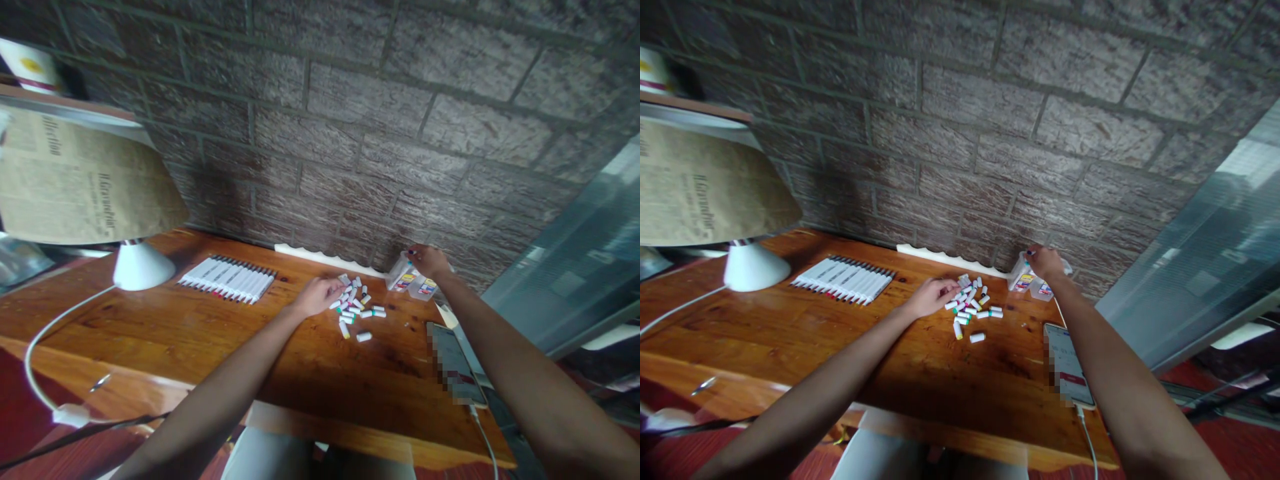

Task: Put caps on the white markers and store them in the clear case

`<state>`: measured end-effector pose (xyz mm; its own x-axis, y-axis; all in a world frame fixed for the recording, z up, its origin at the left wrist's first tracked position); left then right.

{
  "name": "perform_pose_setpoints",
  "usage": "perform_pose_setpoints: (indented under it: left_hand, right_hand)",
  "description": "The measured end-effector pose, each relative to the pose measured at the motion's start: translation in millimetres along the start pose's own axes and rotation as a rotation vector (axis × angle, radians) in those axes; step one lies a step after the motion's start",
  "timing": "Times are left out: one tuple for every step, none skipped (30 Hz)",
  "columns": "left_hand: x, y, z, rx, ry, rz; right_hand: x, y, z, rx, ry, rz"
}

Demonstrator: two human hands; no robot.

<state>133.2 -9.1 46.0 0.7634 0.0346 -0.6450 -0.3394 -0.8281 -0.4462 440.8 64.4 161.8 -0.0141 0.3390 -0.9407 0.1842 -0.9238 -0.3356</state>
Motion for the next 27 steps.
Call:
perform_pose_setpoints:
  left_hand:
    - [-0.3,0,0,-0.003,-0.002,-0.004]
    - [-0.6,0,0,-0.003,-0.004,-0.003]
    - [-0.8,0,-1,-0.002,-0.006,0.002]
    - [-1.0,0,-2,0.0,-0.01,0.011]
    - [-1.2,0,-2,0.002,-0.016,0.02]
    - [-1.3,0,-2,0.003,-0.021,0.025]
    - [-1.4,0,-3,0.005,-0.023,0.028]
    - [-1.5,-1,-3,0.006,-0.023,0.028]
    - [-1.5,-1,-3,0.007,-0.02,0.026]
    - [-1.4,0,-3,0.009,-0.017,0.024]
    - [-1.3,0,-3,0.011,-0.013,0.022]
    - [-1.2,0,-3,0.014,-0.011,0.022]
    - [-1.0,0,-3,0.019,-0.011,0.023]
    - [-0.9,-1,-3,0.024,-0.011,0.024]
    - [-0.7,-1,-2,0.03,-0.011,0.025]
    - [-0.6,-1,-2,0.035,-0.01,0.025]
    - [-0.4,-1,-2,0.039,-0.008,0.024]
    - [-0.3,-1,-2,0.04,-0.005,0.023]
    - [-0.1,-1,-1,0.042,-0.005,0.023]
    - [0.2,-1,-1,0.044,-0.007,0.025]
    - [0.5,-1,-1,0.045,-0.011,0.028]
    - [0.7,-1,0,0.044,-0.015,0.032]
    - [1.0,-1,0,0.041,-0.019,0.034]
    - [1.1,-1,0,0.036,-0.02,0.034]
    - [1.2,-1,1,0.031,-0.02,0.033]
    - [1.2,-1,1,0.026,-0.018,0.032]
    - [1.3,-1,1,0.023,-0.018,0.033]
  right_hand:
    - [0,-1,1,0.001,-0.006,0.007]
    - [-1,-1,2,0.003,-0.013,0.019]
    - [-1,-1,2,0.003,-0.021,0.031]
    - [-2,-1,3,-0.004,-0.026,0.037]
    - [-3,0,3,-0.009,-0.029,0.041]
    - [-5,0,3,-0.011,-0.029,0.041]
    - [-6,1,3,-0.009,-0.026,0.042]
    - [-8,2,2,-0.005,-0.02,0.045]
    - [-9,3,2,-0.003,-0.013,0.052]
    - [-10,4,2,-0.004,-0.01,0.063]
    - [-10,5,1,-0.008,-0.011,0.076]
    - [-10,6,0,-0.013,-0.02,0.089]
    - [-10,7,-2,-0.024,-0.035,0.101]
    - [-9,7,-3,-0.039,-0.056,0.111]
    - [-8,7,-5,-0.061,-0.081,0.123]
    - [-7,6,-7,-0.091,-0.102,0.138]
    - [-5,6,-9,-0.125,-0.116,0.155]
    - [-4,5,-11,-0.158,-0.118,0.171]
    - [-4,4,-13,-0.18,-0.107,0.183]
    - [-3,3,-14,-0.187,-0.083,0.188]
    - [-4,3,-14,-0.182,-0.049,0.187]
    - [-4,3,-14,-0.169,-0.012,0.181]
    - [-5,3,-13,-0.153,0.024,0.171]
    - [-5,3,-11,-0.138,0.058,0.16]
    - [-6,4,-9,-0.126,0.088,0.15]
    - [-6,5,-6,-0.119,0.112,0.141]
    - [-5,5,-4,-0.114,0.13,0.133]
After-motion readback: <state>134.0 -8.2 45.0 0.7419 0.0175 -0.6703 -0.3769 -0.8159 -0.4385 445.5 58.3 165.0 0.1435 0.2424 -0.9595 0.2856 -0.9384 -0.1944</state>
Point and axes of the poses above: each hand's wrist, its own y-axis away from the middle knuckle, its own x-axis out of the palm, z = x × y, the point moved 2 cm from there along -y, towards the middle knuckle, and after that the axes turned 5 degrees about -x, right-handed, at the moved point
